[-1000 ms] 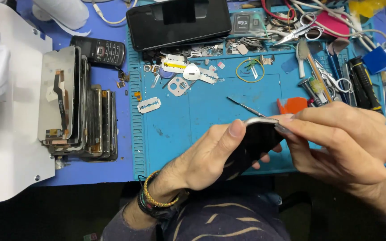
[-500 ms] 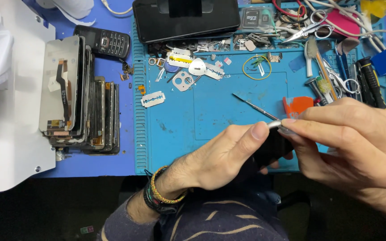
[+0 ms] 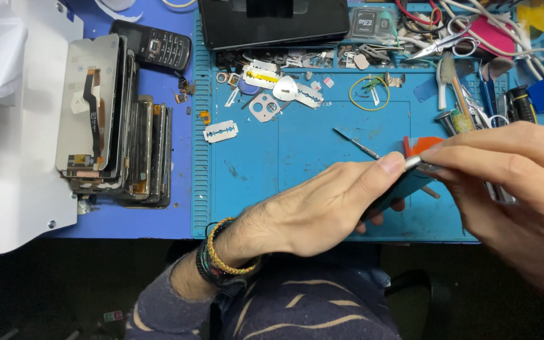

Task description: The recorder is remanufacturing a smartphone screen by prying it from the frame and using tools to remove components.

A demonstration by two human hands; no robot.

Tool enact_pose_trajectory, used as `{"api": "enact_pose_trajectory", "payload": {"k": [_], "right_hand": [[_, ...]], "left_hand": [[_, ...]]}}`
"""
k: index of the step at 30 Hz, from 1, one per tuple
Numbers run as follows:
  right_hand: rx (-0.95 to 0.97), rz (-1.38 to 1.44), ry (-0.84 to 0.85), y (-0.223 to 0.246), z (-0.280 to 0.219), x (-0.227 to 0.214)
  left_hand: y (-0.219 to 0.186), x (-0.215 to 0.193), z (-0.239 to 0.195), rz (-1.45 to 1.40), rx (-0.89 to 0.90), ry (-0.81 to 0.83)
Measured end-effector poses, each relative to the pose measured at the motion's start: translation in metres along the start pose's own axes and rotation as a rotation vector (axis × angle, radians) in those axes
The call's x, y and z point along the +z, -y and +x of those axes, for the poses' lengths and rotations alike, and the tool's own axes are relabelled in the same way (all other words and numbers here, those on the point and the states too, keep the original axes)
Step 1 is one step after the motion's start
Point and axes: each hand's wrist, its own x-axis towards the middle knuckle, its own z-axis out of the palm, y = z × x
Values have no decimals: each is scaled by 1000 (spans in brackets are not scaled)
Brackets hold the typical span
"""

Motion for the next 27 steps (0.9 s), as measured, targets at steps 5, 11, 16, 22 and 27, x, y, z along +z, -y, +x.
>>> {"api": "enact_pose_trajectory", "payload": {"k": [5, 11, 16, 22, 27], "right_hand": [[102, 13, 38, -14, -15, 0], [359, 280, 52, -18, -41, 20], [333, 360, -86, -41, -82, 48], [406, 491, -280, -40, -94, 63], [504, 681, -517, -44, -102, 82]], "left_hand": [[2, -6, 2, 171, -61, 22], [12, -15, 11, 443, -12, 174], [10, -29, 24, 254, -475, 370], [1, -69, 5, 180, -122, 392], [-30, -80, -25, -86, -47, 276]]}}
